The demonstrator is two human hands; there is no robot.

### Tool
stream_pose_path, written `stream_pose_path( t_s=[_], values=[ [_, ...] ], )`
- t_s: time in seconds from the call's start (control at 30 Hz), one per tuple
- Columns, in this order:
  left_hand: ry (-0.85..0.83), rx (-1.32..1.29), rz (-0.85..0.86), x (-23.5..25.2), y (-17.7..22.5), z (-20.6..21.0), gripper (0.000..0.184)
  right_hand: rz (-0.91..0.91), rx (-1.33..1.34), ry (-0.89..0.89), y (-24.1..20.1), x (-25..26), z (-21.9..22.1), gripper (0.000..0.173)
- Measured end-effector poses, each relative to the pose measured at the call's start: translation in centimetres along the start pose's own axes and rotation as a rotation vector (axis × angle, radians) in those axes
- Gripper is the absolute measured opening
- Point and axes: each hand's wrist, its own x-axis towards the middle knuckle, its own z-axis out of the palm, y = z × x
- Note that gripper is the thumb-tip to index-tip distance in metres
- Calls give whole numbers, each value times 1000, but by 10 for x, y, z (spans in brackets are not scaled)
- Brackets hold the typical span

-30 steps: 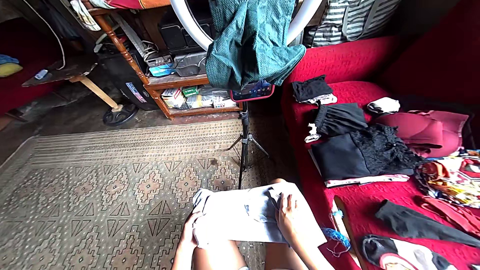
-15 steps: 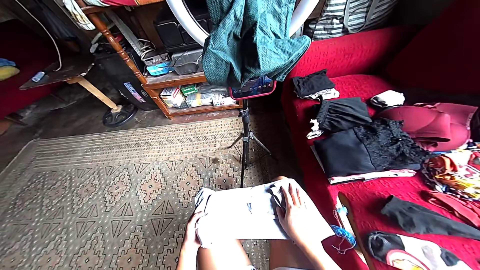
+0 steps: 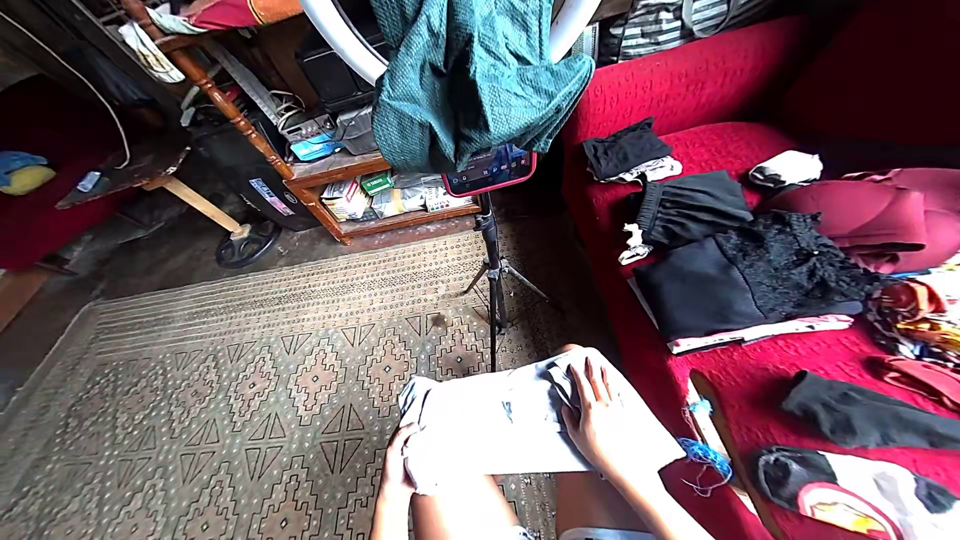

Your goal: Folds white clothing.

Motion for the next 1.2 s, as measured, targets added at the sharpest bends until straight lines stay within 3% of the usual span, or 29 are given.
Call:
stream_pose_path(
  t_s=[0.73, 0.97, 1.1, 1.2],
  values=[
    [-20, 9, 18, 4, -1, -4, 30, -13, 27, 31, 0, 4, 5, 71],
    [-14, 64, 29, -2, -4, -1, 33, 6, -4, -74, -2, 3, -10, 73],
    [-25, 69, 13, -1, -3, -3, 33, 133, -25, -271, -16, -4, -41, 65],
    [-15, 103, 22, -1, -3, -3, 27, 157, -45, -351, -21, -9, -55, 72]
  ],
)
